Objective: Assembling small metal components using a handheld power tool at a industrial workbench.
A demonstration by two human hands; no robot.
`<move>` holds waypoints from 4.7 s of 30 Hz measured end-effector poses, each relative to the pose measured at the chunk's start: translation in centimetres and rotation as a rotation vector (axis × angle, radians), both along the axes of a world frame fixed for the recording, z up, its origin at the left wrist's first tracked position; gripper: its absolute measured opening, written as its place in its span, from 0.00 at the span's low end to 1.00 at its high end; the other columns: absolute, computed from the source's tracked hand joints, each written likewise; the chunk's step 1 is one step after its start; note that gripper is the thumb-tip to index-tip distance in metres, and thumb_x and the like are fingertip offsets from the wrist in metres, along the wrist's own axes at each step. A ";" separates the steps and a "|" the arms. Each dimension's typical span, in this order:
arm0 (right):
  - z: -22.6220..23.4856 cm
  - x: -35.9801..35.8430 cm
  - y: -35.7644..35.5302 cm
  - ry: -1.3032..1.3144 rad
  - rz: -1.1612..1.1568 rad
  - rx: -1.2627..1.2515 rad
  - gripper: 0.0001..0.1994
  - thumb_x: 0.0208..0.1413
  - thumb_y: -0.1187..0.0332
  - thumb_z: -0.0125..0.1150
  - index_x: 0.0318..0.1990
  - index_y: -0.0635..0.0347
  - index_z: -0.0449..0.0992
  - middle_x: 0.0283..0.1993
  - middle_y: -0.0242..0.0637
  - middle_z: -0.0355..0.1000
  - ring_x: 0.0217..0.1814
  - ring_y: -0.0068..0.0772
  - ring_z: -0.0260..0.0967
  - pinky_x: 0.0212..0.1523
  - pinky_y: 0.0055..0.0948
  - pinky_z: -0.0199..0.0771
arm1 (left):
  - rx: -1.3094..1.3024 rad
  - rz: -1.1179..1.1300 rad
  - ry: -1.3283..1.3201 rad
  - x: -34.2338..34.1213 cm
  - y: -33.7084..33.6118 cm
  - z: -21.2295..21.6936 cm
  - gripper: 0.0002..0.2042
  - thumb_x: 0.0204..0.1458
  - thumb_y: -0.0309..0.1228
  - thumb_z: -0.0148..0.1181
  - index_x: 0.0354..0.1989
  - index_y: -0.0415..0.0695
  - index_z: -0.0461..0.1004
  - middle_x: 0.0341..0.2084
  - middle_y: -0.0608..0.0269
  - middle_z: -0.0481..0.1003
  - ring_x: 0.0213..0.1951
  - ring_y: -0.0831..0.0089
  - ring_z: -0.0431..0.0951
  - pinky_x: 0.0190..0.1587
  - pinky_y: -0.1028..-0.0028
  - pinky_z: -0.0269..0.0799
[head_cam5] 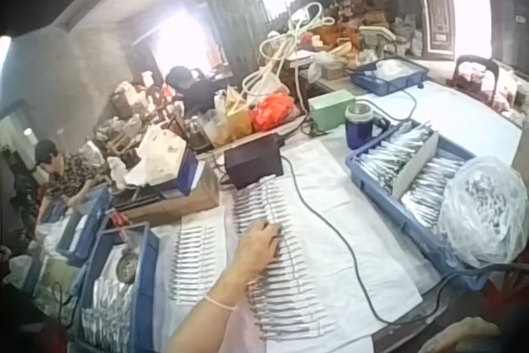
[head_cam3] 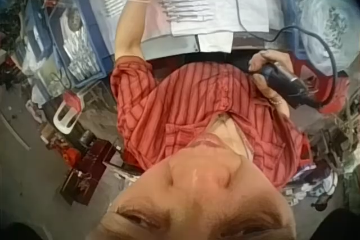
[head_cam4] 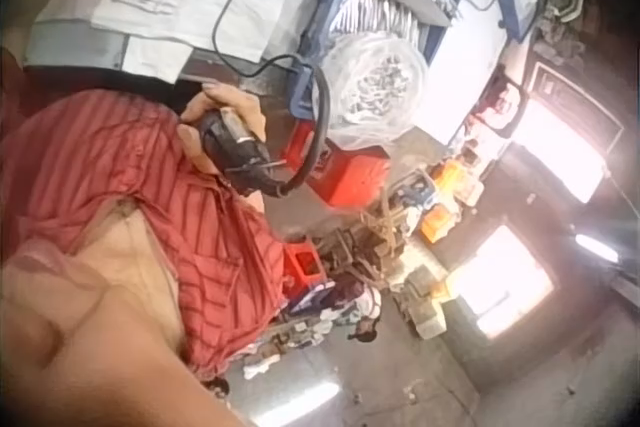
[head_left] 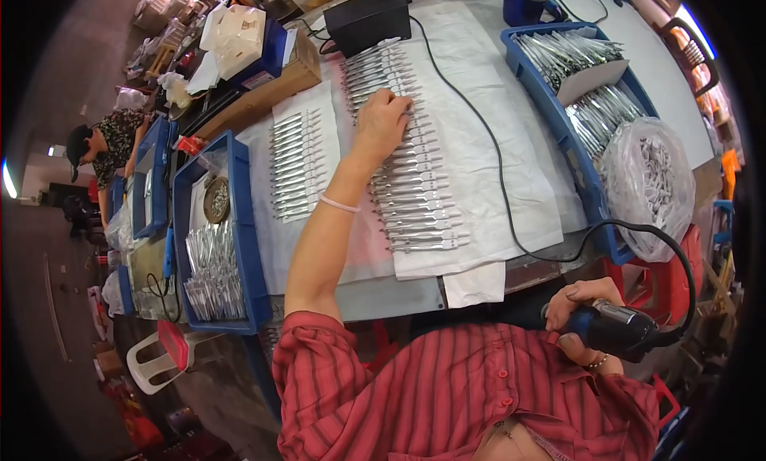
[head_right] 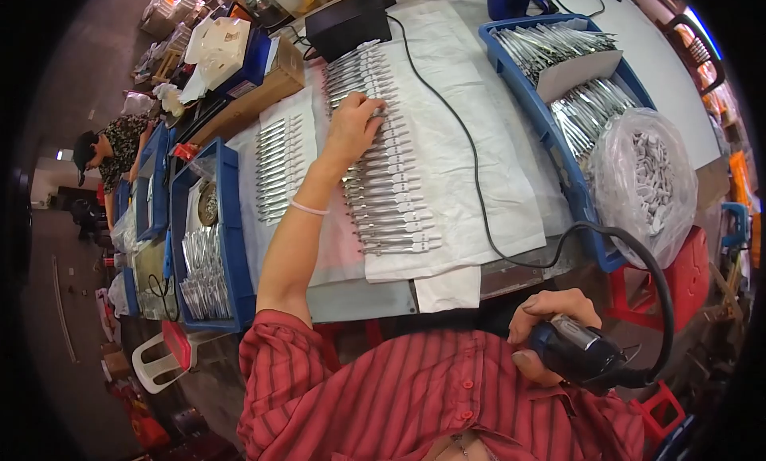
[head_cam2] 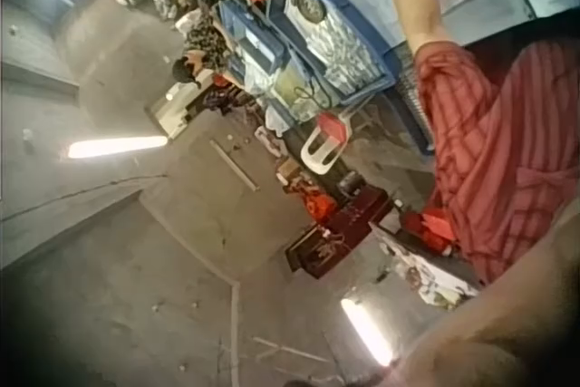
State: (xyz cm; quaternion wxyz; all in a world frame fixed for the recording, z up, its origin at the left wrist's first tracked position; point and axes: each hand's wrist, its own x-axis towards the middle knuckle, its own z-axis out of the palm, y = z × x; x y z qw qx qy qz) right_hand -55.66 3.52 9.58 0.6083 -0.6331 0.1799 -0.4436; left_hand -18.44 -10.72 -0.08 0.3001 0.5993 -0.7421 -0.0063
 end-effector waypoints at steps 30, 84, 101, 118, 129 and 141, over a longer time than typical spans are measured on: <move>-2.3 0.9 0.8 0.388 0.283 -0.121 0.25 0.43 0.72 0.65 0.48 0.68 0.60 0.25 0.38 0.67 0.26 0.27 0.66 0.29 0.27 0.68 | 0.726 0.087 1.657 -15.1 26.2 2.5 0.12 0.56 0.21 0.50 0.48 0.37 0.62 0.29 0.63 0.71 0.27 0.82 0.71 0.29 0.83 0.67; -3.5 8.1 0.7 -0.031 0.393 -0.258 0.25 0.46 0.61 0.69 0.48 0.56 0.61 0.27 0.33 0.72 0.23 0.26 0.73 0.24 0.21 0.74 | 0.901 0.224 2.280 -21.2 27.5 -3.3 0.11 0.61 0.32 0.46 0.43 0.38 0.72 0.17 0.75 0.63 0.16 0.89 0.56 0.18 0.85 0.50; -3.4 9.0 1.2 0.024 0.407 -0.260 0.19 0.47 0.62 0.68 0.38 0.55 0.62 0.26 0.35 0.73 0.22 0.27 0.73 0.23 0.23 0.75 | 0.843 0.244 2.076 -21.4 27.7 -3.5 0.12 0.61 0.33 0.47 0.40 0.39 0.74 0.18 0.78 0.65 0.19 0.91 0.57 0.20 0.87 0.51; -3.8 9.7 0.9 -0.085 0.438 -0.156 0.08 0.49 0.74 0.55 0.35 0.62 0.64 0.25 0.45 0.72 0.22 0.37 0.72 0.24 0.32 0.76 | 0.814 0.311 1.978 -22.2 27.8 -4.1 0.11 0.59 0.32 0.50 0.31 0.37 0.73 0.17 0.75 0.67 0.21 0.89 0.61 0.22 0.84 0.56; -3.2 7.8 0.8 -0.054 0.399 -0.282 0.26 0.47 0.59 0.68 0.48 0.57 0.60 0.28 0.34 0.71 0.23 0.26 0.72 0.23 0.22 0.74 | 0.804 0.330 2.049 -21.8 27.6 -3.4 0.11 0.58 0.32 0.51 0.34 0.38 0.76 0.16 0.74 0.67 0.20 0.89 0.63 0.22 0.84 0.59; -3.4 8.1 0.5 -0.013 0.430 -0.265 0.24 0.47 0.60 0.68 0.45 0.57 0.60 0.27 0.35 0.72 0.22 0.27 0.73 0.21 0.22 0.74 | 0.837 0.304 2.051 -21.7 27.5 -3.2 0.10 0.60 0.31 0.49 0.38 0.37 0.75 0.19 0.77 0.65 0.19 0.91 0.58 0.20 0.87 0.52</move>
